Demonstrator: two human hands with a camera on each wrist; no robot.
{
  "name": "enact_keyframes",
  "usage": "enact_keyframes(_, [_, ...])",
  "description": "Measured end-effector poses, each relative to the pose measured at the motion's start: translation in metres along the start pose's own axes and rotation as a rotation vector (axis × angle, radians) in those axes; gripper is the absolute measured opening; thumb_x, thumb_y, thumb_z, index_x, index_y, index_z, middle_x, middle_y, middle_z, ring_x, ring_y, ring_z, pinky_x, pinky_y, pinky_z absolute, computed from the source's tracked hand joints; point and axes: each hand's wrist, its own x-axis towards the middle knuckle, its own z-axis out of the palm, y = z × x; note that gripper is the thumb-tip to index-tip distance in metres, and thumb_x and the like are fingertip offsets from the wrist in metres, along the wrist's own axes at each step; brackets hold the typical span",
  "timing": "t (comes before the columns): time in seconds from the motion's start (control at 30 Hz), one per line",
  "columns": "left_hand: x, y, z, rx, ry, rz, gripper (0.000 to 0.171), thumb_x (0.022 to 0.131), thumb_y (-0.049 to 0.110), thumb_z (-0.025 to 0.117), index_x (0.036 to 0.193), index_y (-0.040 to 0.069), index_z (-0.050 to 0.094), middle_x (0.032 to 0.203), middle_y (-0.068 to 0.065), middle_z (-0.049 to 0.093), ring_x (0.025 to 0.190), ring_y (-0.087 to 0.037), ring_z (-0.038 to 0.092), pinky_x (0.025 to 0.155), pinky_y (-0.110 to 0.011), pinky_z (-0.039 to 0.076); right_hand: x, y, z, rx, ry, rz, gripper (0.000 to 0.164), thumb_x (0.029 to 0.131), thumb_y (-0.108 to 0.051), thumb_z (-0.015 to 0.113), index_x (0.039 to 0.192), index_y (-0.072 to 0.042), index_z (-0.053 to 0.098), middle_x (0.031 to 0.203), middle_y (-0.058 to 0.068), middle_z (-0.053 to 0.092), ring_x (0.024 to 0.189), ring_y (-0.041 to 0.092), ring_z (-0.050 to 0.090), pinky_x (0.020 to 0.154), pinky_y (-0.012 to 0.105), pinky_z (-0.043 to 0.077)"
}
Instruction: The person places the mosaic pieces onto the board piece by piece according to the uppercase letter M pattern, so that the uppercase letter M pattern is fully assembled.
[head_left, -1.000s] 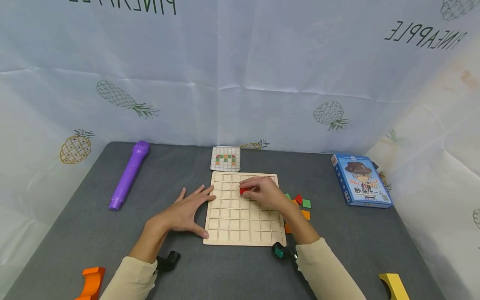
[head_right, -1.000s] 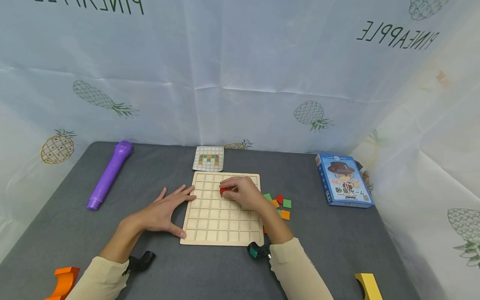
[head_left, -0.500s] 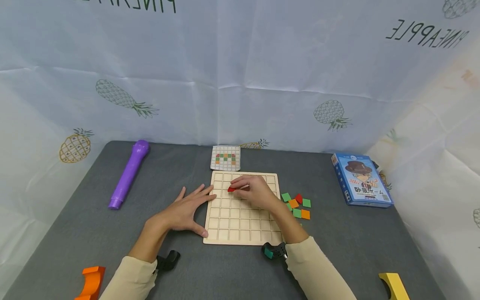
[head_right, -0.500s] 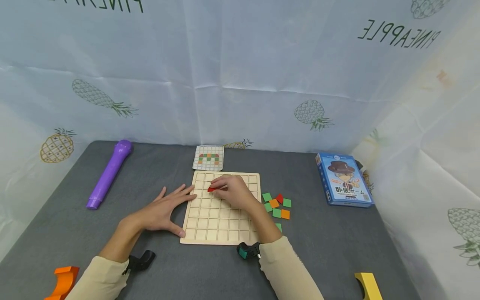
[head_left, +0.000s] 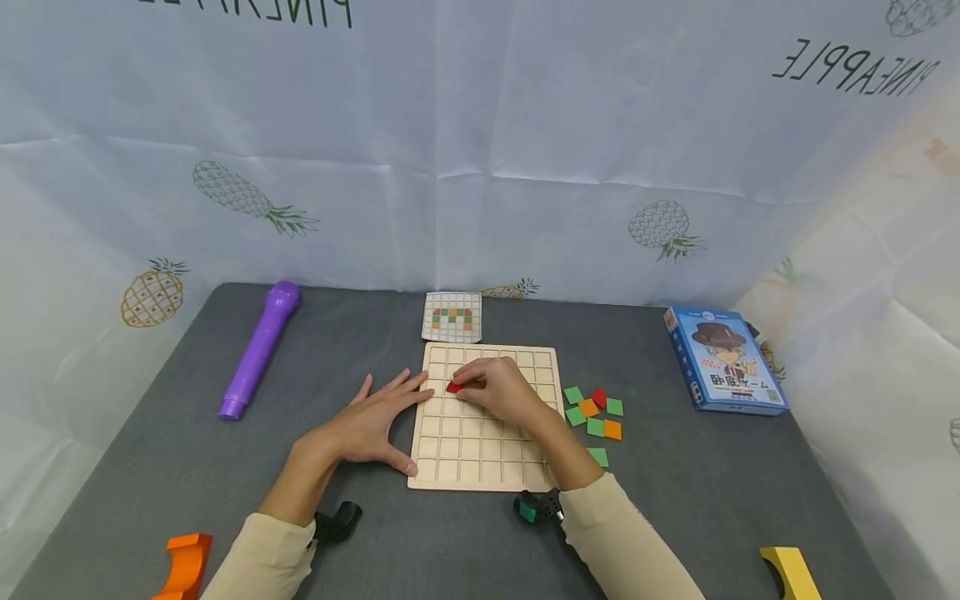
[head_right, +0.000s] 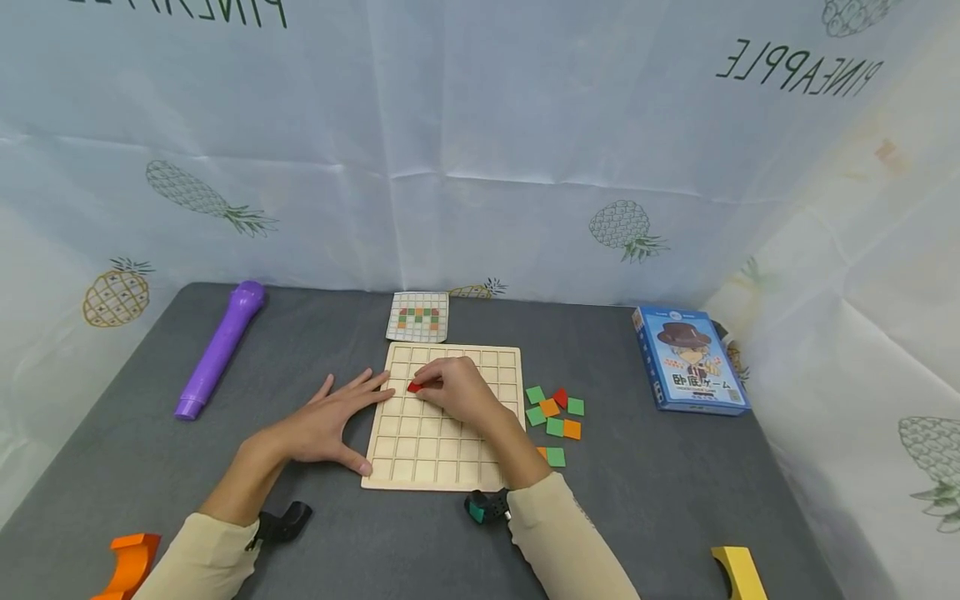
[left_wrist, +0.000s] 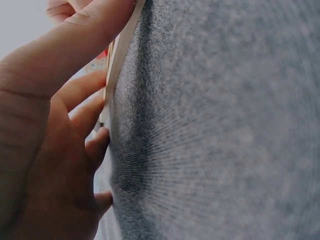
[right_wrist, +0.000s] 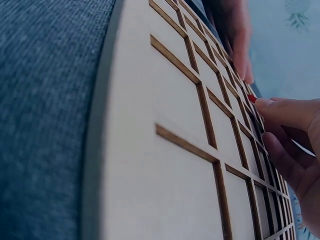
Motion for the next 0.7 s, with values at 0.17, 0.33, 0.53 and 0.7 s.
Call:
enact_keyframes(0.17, [-0.0001,0.002,-0.0006,-0.017,-0.003,-0.008,0.114,0.062,0.056,0.093,0.157,0.018,0.043,0.173,-0.003,0.021,0.162,-0.035,0.013,0.122,-0.076,-0.003,0.0001,-0.0004,0.0001,-0.019,-0.018,0.004,0.013,0.09,-0.011,0.078,0.102,-0.012,0.081,0.113,0.005,0.079,0.103,0.017,0.074,0.085,0.026,0.06])
enact_keyframes(0.33, [-0.0001,0.004,-0.0019,-0.016,-0.014,0.003,0.114,0.063,0.053,0.093,0.157,0.015,0.041,0.173,-0.006,0.02,0.162,-0.037,0.013,0.124,-0.073,0.003,0.0014,-0.0014,-0.0006,-0.032,-0.036,-0.002,0.012,0.09,-0.009,0.077,0.101,-0.011,0.082,0.116,0.006,0.078,0.104,0.017,0.074,0.084,0.026,0.06])
enact_keyframes(0.53, [-0.0003,0.0074,-0.0038,-0.021,-0.029,0.02,0.113,0.066,0.047,0.093,0.158,0.01,0.039,0.173,-0.013,0.018,0.16,-0.041,0.014,0.126,-0.07,0.007,0.0029,0.0005,-0.0002,-0.029,-0.058,-0.008,0.013,0.092,-0.01,0.075,0.103,-0.011,0.082,0.118,0.006,0.078,0.109,0.019,0.074,0.088,0.028,0.061])
enact_keyframes(0.7, [0.0004,0.008,-0.0041,-0.031,-0.039,0.02,0.113,0.067,0.045,0.093,0.158,0.008,0.038,0.173,-0.014,0.017,0.16,-0.042,0.013,0.126,-0.07,0.01,0.003,0.0009,-0.0003,-0.046,-0.059,-0.025,0.013,0.093,-0.009,0.073,0.102,-0.011,0.082,0.116,0.004,0.077,0.11,0.018,0.072,0.089,0.027,0.059])
